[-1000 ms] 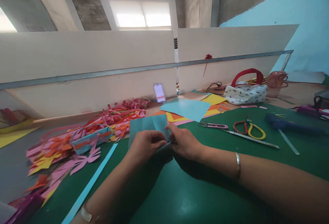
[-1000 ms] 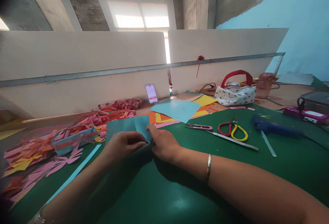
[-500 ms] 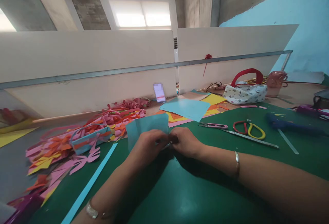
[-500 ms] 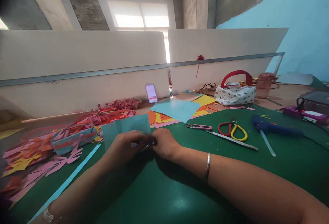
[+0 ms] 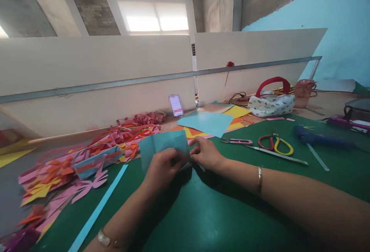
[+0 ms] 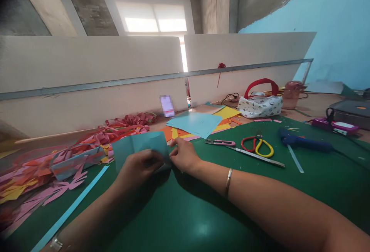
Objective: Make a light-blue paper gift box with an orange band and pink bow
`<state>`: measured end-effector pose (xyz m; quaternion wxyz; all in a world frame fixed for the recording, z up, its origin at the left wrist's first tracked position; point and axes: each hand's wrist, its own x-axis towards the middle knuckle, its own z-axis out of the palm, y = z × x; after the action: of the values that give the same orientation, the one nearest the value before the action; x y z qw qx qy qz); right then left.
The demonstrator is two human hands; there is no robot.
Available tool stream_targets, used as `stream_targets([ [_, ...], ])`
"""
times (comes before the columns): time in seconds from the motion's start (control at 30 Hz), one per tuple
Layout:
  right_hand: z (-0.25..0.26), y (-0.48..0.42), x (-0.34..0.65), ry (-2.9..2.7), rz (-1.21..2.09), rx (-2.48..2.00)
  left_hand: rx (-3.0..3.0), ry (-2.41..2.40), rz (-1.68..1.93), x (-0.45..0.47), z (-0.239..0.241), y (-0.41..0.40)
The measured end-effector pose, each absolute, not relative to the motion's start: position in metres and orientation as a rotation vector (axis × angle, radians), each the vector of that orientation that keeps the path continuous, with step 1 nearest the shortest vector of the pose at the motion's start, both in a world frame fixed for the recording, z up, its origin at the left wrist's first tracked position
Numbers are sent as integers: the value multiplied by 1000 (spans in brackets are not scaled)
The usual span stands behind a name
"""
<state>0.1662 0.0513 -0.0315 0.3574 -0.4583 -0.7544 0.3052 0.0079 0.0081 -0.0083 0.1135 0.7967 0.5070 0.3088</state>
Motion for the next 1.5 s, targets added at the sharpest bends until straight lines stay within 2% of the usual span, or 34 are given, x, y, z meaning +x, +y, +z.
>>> stream_targets([
  [0.5,-21,44,170,-2153,624,-1085,2248,1499,985,6,-12,9],
  [0.7,-24,45,169,-2172,615,-1137,2330,1371,871,2,-16,13],
  [1.27,-19,48,170,-2351,464,-1008,2484,1555,787,7,-18,9],
  [1.5,-16,51,178,-2396,559,-938,2448,1508,785,4,-24,12],
])
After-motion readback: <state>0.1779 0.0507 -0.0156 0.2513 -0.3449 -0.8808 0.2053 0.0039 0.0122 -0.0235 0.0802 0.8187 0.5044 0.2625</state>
